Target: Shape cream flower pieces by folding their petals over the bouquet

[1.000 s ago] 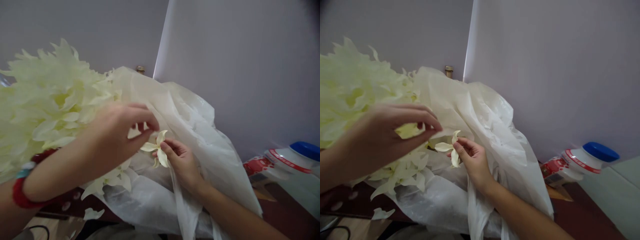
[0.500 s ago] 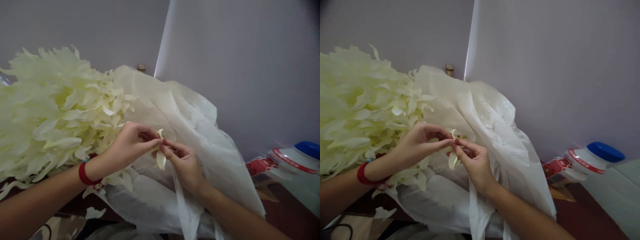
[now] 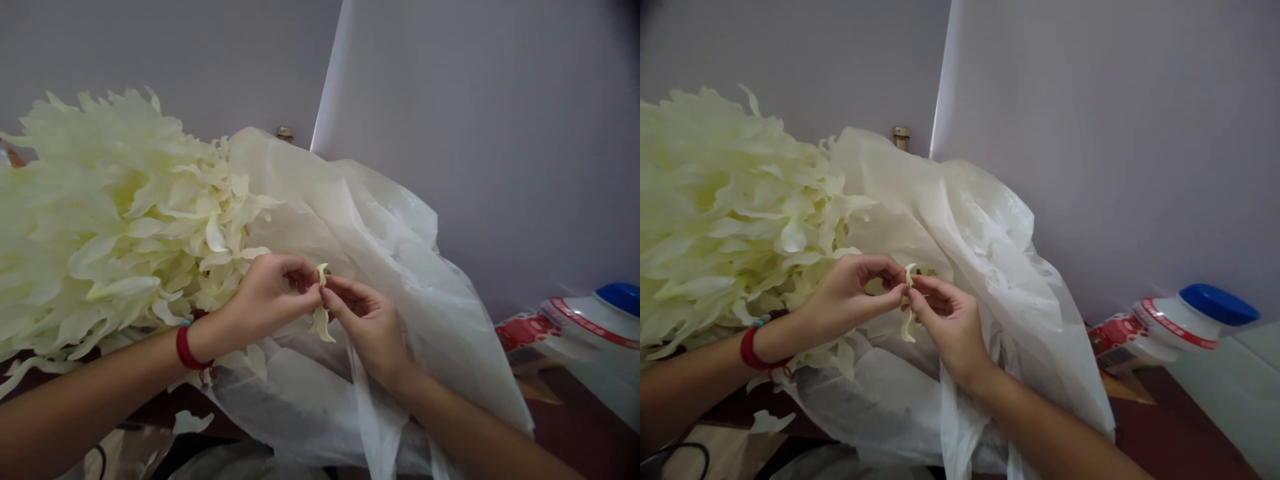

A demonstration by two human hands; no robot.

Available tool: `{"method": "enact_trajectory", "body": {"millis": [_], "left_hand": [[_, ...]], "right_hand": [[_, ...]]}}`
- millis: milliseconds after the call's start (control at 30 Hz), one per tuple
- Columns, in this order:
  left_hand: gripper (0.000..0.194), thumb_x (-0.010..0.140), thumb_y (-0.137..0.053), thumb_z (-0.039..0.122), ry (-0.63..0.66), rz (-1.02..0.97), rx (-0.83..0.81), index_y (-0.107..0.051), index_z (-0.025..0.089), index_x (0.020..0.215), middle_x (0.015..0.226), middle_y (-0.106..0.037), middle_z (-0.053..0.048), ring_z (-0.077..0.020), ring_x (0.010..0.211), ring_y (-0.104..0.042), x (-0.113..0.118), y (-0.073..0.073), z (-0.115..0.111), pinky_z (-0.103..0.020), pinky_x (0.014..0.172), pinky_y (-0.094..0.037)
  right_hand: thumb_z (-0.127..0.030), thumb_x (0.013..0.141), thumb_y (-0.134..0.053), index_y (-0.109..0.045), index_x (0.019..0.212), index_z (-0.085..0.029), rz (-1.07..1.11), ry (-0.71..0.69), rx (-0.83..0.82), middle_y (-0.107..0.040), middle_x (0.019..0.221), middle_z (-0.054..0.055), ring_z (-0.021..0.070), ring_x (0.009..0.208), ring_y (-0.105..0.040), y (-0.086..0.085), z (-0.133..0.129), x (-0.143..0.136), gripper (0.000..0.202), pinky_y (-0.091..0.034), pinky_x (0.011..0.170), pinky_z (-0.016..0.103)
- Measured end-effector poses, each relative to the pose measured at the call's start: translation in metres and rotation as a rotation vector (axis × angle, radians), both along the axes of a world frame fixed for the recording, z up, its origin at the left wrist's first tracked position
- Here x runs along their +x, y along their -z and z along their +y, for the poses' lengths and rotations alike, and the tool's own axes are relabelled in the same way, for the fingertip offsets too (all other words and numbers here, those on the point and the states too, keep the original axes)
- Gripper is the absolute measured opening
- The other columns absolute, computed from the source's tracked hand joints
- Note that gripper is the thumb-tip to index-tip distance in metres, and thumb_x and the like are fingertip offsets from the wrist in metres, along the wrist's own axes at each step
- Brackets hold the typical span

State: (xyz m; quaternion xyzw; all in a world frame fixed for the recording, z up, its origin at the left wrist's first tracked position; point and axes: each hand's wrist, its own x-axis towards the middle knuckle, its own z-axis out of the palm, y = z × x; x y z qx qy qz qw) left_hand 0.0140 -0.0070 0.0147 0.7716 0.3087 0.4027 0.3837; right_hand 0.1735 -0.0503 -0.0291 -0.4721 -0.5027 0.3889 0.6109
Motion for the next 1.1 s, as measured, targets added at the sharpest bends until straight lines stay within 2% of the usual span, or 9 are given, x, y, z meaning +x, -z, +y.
{"method": "enact_trajectory", "body": {"millis": [100, 200, 333, 433, 667, 933, 1100], "left_hand": [[0.008, 0.074, -0.065, 0.016, -0.022, 0.035, 0.024, -0.070, 0.014, 0.068, 0.063, -0.068, 0.000, -0.0105, 0.062, -0.058, 0.002, 0.004, -0.001, -0.020, 0.060, -0.045], [0.008, 0.072, -0.064, 0.014, -0.030, 0.069, 0.039, -0.070, 0.013, 0.067, 0.063, -0.066, 0.000, -0.0103, 0.062, -0.056, 0.004, 0.008, -0.002, -0.020, 0.059, -0.042], [0.009, 0.072, -0.064, 0.013, -0.019, 0.094, 0.047, -0.068, 0.014, 0.063, 0.061, -0.065, 0.001, -0.0101, 0.062, -0.056, 0.006, 0.009, -0.003, -0.020, 0.059, -0.041], [0.009, 0.070, -0.064, 0.011, -0.027, 0.103, 0.052, -0.066, 0.014, 0.062, 0.061, -0.064, 0.002, -0.0096, 0.062, -0.055, 0.007, 0.009, -0.004, -0.020, 0.060, -0.040], [0.010, 0.070, -0.065, 0.010, -0.027, 0.133, 0.045, -0.067, 0.014, 0.062, 0.061, -0.065, 0.002, -0.0101, 0.062, -0.056, 0.006, 0.011, -0.001, -0.020, 0.060, -0.040], [0.010, 0.070, -0.064, 0.011, -0.032, 0.156, 0.044, -0.067, 0.015, 0.061, 0.061, -0.065, 0.002, -0.0119, 0.063, -0.057, 0.005, 0.014, 0.001, -0.022, 0.059, -0.039], [0.009, 0.070, -0.065, 0.011, 0.015, 0.135, 0.052, -0.068, 0.016, 0.063, 0.065, -0.069, 0.001, -0.0131, 0.065, -0.061, 0.003, 0.013, 0.000, -0.023, 0.063, -0.044]], "right_hand": [[-0.027, 0.068, -0.080, -0.081, 0.089, -0.024, -0.074, 0.064, 0.013, -0.082, 0.077, 0.003, 0.0200, 0.064, -0.074, -0.001, -0.004, -0.002, 0.021, -0.060, 0.063, 0.034], [-0.021, 0.065, -0.077, -0.079, 0.085, -0.024, -0.120, 0.099, 0.004, -0.080, 0.071, 0.000, 0.0197, 0.062, -0.073, -0.001, -0.004, -0.002, 0.020, -0.057, 0.063, 0.033], [-0.025, 0.066, -0.073, -0.072, 0.071, -0.023, -0.115, 0.071, -0.038, -0.076, 0.067, 0.001, 0.0192, 0.060, -0.071, -0.001, 0.001, 0.001, 0.006, -0.055, 0.058, 0.030], [-0.030, 0.067, -0.072, -0.066, 0.065, -0.023, -0.084, 0.029, -0.056, -0.073, 0.067, 0.001, 0.0184, 0.062, -0.070, -0.002, 0.006, 0.003, 0.009, -0.055, 0.062, 0.030], [-0.033, 0.068, -0.073, -0.065, 0.065, -0.024, -0.050, -0.003, -0.087, -0.071, 0.067, 0.000, 0.0173, 0.062, -0.066, -0.001, 0.009, 0.005, 0.013, -0.053, 0.062, 0.030], [-0.035, 0.068, -0.079, -0.069, 0.069, -0.022, -0.034, -0.032, -0.145, -0.076, 0.073, 0.003, 0.0176, 0.064, -0.067, 0.003, 0.012, 0.008, 0.017, -0.051, 0.060, 0.028], [-0.034, 0.067, -0.080, -0.067, 0.068, -0.020, -0.008, -0.030, -0.191, -0.071, 0.062, -0.001, 0.0146, 0.054, -0.063, 0.004, 0.019, 0.015, 0.019, -0.047, 0.053, 0.026]]}}
